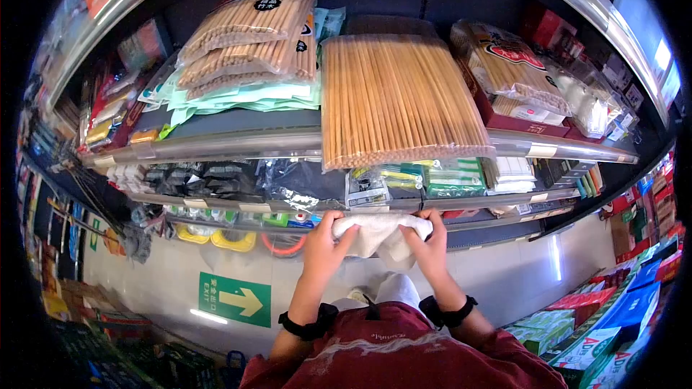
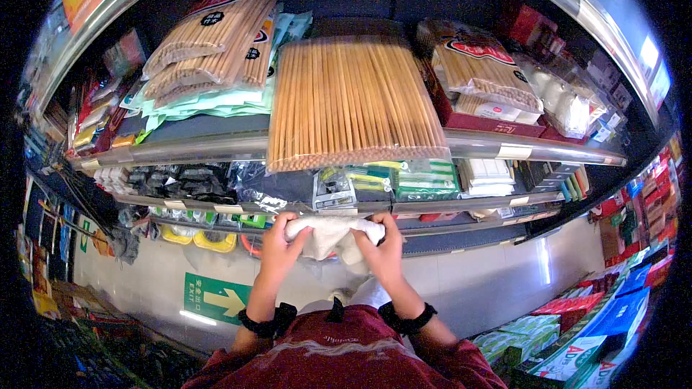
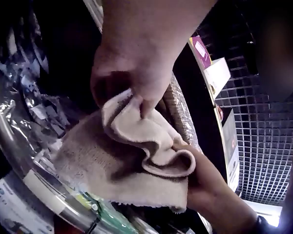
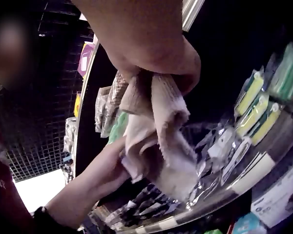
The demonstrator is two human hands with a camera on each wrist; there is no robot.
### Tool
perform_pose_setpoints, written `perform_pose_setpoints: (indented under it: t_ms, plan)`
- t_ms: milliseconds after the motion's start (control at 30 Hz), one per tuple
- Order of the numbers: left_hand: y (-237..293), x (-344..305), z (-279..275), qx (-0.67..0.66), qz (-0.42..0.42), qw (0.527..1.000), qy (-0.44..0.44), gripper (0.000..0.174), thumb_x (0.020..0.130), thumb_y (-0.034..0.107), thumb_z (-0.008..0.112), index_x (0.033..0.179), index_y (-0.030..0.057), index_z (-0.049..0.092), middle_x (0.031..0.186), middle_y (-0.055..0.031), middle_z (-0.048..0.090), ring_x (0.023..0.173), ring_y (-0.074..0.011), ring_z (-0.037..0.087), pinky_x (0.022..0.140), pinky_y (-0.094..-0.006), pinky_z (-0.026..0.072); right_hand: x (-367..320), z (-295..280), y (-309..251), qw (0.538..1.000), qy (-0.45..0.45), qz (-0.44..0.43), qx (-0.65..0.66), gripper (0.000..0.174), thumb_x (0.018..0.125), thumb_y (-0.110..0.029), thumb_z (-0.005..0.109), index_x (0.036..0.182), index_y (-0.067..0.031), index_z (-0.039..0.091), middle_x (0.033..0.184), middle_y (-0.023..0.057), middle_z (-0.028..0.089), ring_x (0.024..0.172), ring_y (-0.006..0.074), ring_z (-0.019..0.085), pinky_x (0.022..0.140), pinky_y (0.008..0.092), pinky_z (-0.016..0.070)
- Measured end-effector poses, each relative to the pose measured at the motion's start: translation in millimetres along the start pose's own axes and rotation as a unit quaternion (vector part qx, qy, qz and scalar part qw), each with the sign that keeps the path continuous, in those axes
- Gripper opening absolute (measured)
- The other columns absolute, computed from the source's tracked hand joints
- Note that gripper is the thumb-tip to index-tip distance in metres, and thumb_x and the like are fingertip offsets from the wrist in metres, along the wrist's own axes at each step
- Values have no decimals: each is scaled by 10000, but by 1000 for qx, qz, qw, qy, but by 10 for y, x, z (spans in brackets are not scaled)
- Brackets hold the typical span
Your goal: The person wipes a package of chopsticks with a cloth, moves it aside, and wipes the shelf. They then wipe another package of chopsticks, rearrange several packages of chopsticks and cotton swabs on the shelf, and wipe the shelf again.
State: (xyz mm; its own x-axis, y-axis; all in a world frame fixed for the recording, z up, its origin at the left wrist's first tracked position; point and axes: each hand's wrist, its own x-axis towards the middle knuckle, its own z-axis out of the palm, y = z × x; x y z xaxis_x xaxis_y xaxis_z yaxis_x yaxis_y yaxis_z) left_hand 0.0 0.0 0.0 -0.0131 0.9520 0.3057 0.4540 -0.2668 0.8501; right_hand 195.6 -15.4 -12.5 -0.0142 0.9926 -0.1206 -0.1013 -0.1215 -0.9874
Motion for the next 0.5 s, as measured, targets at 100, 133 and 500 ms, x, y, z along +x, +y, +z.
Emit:
perform_pose_setpoints:
  t_ms: [100,133,500]
  plan:
    - [133,-5,211,-10,-28,1000,3,238,752,194,603,865,23,482,745,-147,586,635,-219,584,560,-284,440,-44,100,47,997,45,-60,-36,369,672,-123,638,943,-53,398,1191,171,286,1120,264,321,871,396,308]
    - [144,-40,299,-62,-29,998,9,233,752,184,601,856,18,475,716,-122,562,608,-180,543,545,-278,423,-100,220,-87,967,38,-196,-159,390,660,-122,646,946,-49,391,1199,185,275,1112,282,330,862,385,317]
    - [815,90,-131,-300,14,938,-172,192,847,170,467,947,9,494,785,-55,541,749,-130,505,690,-268,389,-15,133,-764,884,-27,-409,-226,513,601,-58,700,980,-51,353,1184,229,408,1070,357,439,874,394,360]
